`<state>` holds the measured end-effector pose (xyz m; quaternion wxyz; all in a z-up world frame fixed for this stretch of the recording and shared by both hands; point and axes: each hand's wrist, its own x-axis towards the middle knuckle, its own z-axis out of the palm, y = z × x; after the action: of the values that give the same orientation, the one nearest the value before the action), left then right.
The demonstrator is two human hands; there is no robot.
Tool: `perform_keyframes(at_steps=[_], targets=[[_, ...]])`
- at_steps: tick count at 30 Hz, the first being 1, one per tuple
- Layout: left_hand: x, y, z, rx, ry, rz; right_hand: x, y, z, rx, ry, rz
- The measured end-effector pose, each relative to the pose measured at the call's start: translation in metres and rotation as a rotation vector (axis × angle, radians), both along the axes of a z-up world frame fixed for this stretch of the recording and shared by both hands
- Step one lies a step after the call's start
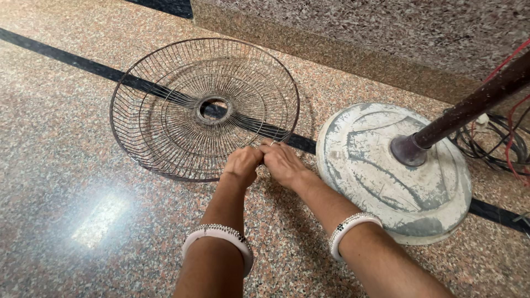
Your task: The person disassembles a standing electric fan by removing the front grille, then the fan blades, and finally the rear grille using a screwdriver and wrench. The components are placed on the floor as they are removed.
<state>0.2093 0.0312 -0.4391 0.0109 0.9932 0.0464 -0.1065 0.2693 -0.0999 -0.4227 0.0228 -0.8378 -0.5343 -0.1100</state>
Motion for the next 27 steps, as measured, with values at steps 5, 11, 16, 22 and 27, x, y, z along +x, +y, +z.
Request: perform_keyframes(at_steps=[5, 11, 16, 22, 27], targets=[[0.000, 0.001, 0.000, -0.018, 0.011, 0.025, -0.004, 0.000, 0.009, -0.146, 0.516, -0.227], [-0.007, -0.003, 0.017, -0.058, 0.011, 0.137, 0.009, 0.002, -0.005, -0.165, 0.365, -0.182], [-0.007, -0.010, 0.026, -0.021, -0.018, 0.145, 0.020, 0.001, -0.010, -0.115, 0.364, -0.168], [0.000, -0.013, 0.036, -0.022, -0.073, 0.128, 0.024, -0.009, 0.019, -0.067, 0.350, -0.229], [0.007, -0.023, 0.051, -0.014, -0.109, 0.057, 0.019, -0.019, 0.059, -0.078, 0.354, -0.314]])
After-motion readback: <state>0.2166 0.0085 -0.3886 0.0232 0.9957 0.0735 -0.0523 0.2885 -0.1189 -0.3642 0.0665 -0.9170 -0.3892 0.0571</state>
